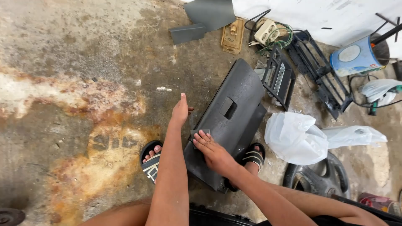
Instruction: Manually sanding a plastic car interior panel using a small piece of sandpaper to prepare the surface.
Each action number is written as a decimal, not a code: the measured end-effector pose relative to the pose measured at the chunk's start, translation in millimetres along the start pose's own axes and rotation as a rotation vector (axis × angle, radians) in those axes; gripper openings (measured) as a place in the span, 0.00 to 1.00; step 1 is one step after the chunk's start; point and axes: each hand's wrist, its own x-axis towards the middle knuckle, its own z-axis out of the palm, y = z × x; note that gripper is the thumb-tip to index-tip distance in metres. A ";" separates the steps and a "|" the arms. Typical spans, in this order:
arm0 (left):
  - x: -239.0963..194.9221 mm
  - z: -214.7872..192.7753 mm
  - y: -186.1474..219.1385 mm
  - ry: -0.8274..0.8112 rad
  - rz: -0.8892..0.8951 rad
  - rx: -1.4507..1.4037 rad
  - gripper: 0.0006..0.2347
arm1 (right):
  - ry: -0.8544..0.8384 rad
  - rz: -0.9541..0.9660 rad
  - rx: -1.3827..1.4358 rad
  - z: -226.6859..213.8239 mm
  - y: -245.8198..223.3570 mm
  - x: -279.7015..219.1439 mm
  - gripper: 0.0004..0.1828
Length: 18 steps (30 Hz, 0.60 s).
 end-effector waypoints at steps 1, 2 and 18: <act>4.3 1.7 -4.6 0.003 0.001 -0.014 0.40 | -0.011 -0.009 -0.002 -6.7 18.7 2.4 0.26; 8.3 4.0 -9.1 -0.026 0.008 0.026 0.41 | 0.044 0.040 -0.076 -13.8 37.4 4.9 0.25; -26.7 11.6 0.7 -0.238 -0.079 0.360 0.59 | -0.046 -0.077 -0.319 -17.5 10.9 -14.5 0.24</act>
